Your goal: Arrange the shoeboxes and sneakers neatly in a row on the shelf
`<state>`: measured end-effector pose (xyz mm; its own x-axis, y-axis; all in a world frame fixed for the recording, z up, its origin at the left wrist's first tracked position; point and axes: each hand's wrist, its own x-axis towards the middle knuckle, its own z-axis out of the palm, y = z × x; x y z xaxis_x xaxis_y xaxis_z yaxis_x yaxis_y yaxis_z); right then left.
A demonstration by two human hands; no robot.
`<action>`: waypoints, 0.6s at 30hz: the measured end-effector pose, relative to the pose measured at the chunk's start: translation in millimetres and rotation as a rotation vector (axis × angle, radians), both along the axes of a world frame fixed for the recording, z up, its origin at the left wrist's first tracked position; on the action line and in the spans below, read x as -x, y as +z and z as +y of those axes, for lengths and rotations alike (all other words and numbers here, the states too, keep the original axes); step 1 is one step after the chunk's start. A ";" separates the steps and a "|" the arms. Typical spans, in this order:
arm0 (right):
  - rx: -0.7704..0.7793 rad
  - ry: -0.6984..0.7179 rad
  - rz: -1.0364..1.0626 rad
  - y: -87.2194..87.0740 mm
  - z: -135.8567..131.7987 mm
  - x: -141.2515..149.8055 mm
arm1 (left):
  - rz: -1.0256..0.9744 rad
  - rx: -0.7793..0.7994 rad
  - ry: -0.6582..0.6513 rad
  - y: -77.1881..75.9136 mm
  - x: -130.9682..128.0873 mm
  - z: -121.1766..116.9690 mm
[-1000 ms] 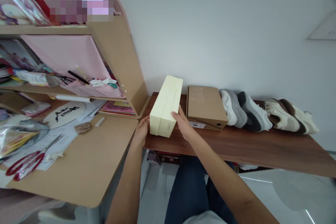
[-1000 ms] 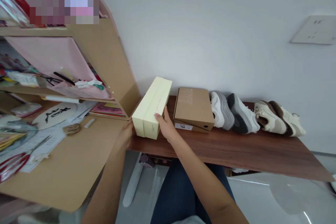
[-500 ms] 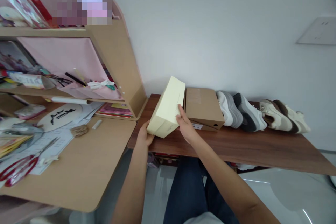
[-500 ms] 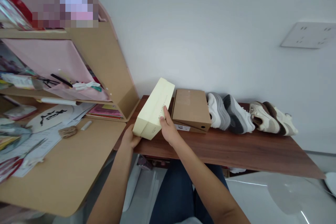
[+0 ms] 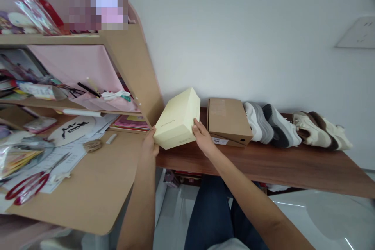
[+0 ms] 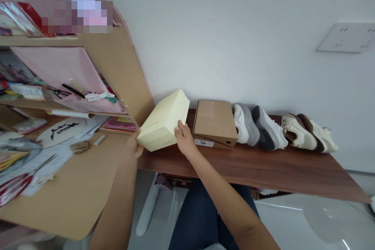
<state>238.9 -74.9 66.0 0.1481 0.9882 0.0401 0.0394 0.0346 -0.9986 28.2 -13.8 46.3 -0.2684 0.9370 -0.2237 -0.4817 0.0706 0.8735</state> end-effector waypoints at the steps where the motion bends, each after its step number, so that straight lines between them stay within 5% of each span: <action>1: 0.012 0.006 -0.012 1.3 0.4 0.4 | 0.025 -0.008 0.002 -0.1 1.5 1.7; 8: 0.088 0.037 -0.050 2.6 6.8 4.8 | 0.044 -0.046 0.072 -3.7 -0.5 12.5; 18: -0.022 0.074 -0.043 -41.6 7.6 17.9 | 0.166 -0.034 0.069 -18.7 2.9 25.0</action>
